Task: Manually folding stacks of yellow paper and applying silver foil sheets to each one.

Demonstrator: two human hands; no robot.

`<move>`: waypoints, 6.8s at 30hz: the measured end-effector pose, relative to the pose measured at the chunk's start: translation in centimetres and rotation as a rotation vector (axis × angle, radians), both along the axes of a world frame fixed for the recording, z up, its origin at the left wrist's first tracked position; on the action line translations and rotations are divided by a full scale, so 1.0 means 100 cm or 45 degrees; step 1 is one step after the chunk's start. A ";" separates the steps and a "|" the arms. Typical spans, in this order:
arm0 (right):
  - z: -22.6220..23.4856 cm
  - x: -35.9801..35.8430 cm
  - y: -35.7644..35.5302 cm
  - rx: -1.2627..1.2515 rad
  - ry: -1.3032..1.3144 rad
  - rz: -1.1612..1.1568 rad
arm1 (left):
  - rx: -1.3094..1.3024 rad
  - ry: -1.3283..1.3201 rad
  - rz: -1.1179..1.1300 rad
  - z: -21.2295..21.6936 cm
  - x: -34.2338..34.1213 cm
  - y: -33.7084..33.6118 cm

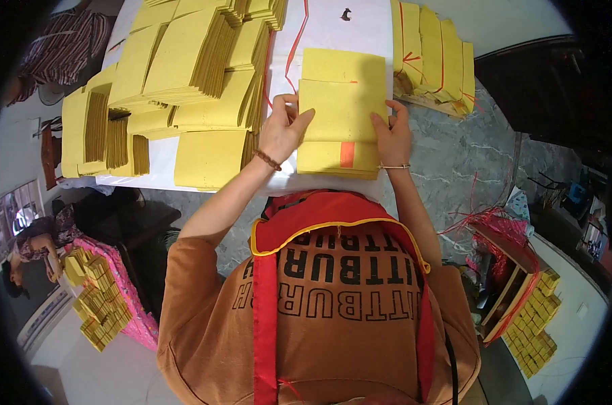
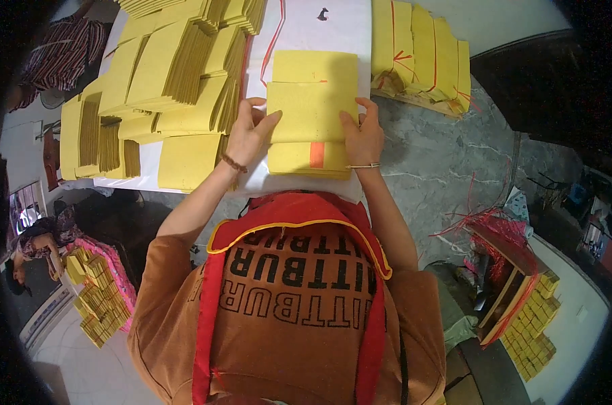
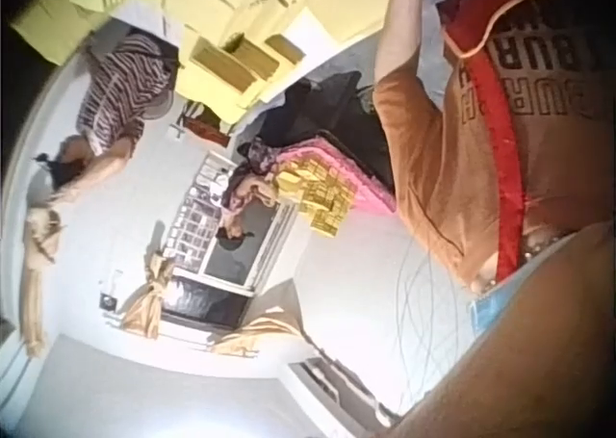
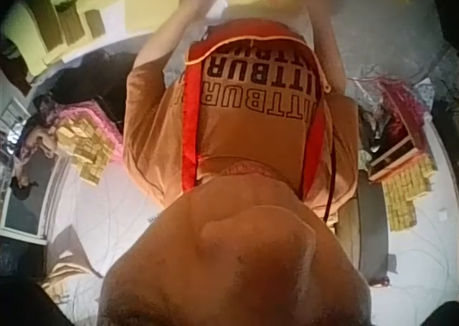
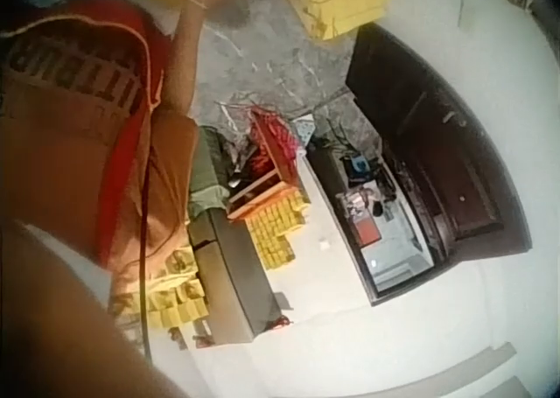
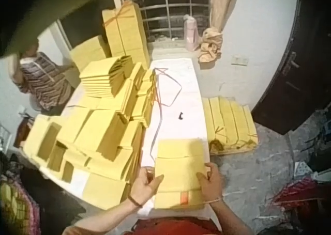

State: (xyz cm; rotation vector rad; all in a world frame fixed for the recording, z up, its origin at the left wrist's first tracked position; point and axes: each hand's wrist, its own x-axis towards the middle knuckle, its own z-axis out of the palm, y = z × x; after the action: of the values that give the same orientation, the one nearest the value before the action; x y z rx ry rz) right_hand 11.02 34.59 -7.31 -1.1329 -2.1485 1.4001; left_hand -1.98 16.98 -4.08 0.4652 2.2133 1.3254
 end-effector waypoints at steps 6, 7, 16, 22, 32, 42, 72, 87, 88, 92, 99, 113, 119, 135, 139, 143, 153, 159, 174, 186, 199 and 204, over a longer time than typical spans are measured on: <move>-0.003 0.000 -0.002 0.060 -0.013 -0.022 | -0.124 1.089 -0.331 0.023 0.025 0.028; -0.005 0.000 -0.002 0.081 0.020 -0.035 | -0.159 1.151 -0.443 0.019 0.030 0.036; 0.007 0.001 -0.002 0.087 -0.136 0.053 | -0.329 1.278 -0.723 -0.020 0.033 0.043; 0.020 0.018 -0.024 1.160 -0.119 0.337 | -0.327 1.265 -0.740 -0.026 0.032 0.045; -0.011 0.030 -0.048 1.008 -0.223 0.613 | 0.131 1.056 -0.678 -0.023 0.005 0.033; -0.005 0.035 -0.043 0.871 -0.311 0.662 | -0.539 1.647 -0.948 -0.014 0.038 0.018; 0.016 -0.056 -0.184 -1.234 -0.176 0.566 | -0.611 1.497 -0.482 0.002 -0.014 -0.228; -0.040 -0.076 -0.208 -0.607 0.053 0.639 | 0.037 -0.689 0.278 -0.017 -0.054 -0.239; -0.039 -0.077 -0.207 -0.636 0.042 0.618 | 0.001 -0.741 0.272 -0.008 -0.052 -0.237; -0.024 -0.072 -0.209 -1.011 0.221 0.567 | 0.057 -0.773 0.325 -0.022 -0.052 -0.245; -0.012 -0.052 -0.202 -1.110 0.322 0.693 | 0.413 -0.692 0.144 -0.033 -0.034 -0.252; -0.046 -0.050 -0.180 -0.174 0.481 1.025 | -0.135 0.399 -0.531 -0.077 -0.068 -0.245; -0.042 -0.050 -0.181 -0.203 0.479 0.983 | -0.169 0.555 -0.600 -0.077 -0.074 -0.243; -0.028 -0.034 -0.189 -0.691 0.252 0.787 | 0.612 -0.012 -0.388 -0.037 -0.059 -0.247; -0.035 -0.028 -0.196 -1.651 0.539 0.540 | 1.551 -0.769 0.014 -0.008 -0.032 -0.232; -0.037 -0.036 -0.212 -1.664 0.586 0.468 | 0.955 -0.246 -0.051 -0.013 0.002 -0.215; 0.013 -0.064 -0.177 -0.696 0.628 1.082 | 0.676 0.184 -0.054 0.004 -0.025 -0.232; -0.033 -0.064 -0.168 -0.169 0.146 1.252 | 0.140 0.839 -0.473 -0.074 -0.036 -0.224; -0.033 -0.059 -0.183 -0.102 0.294 1.229 | 0.143 0.826 -0.358 -0.114 -0.029 -0.219; 0.025 -0.036 -0.146 -0.899 0.495 0.726 | 0.205 0.235 -0.125 0.062 0.006 -0.172; 0.013 0.203 -0.103 -1.737 1.247 0.607 | 0.679 -0.305 -0.365 0.100 0.028 -0.097; 0.008 0.217 -0.085 -1.753 1.237 0.583 | 0.588 0.006 -0.369 0.101 0.042 -0.078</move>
State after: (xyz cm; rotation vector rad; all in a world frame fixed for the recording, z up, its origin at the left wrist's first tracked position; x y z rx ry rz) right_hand 32.73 26.08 -6.51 0.0119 -0.5828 2.9023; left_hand 2.17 9.18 5.97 0.9181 1.7471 1.6642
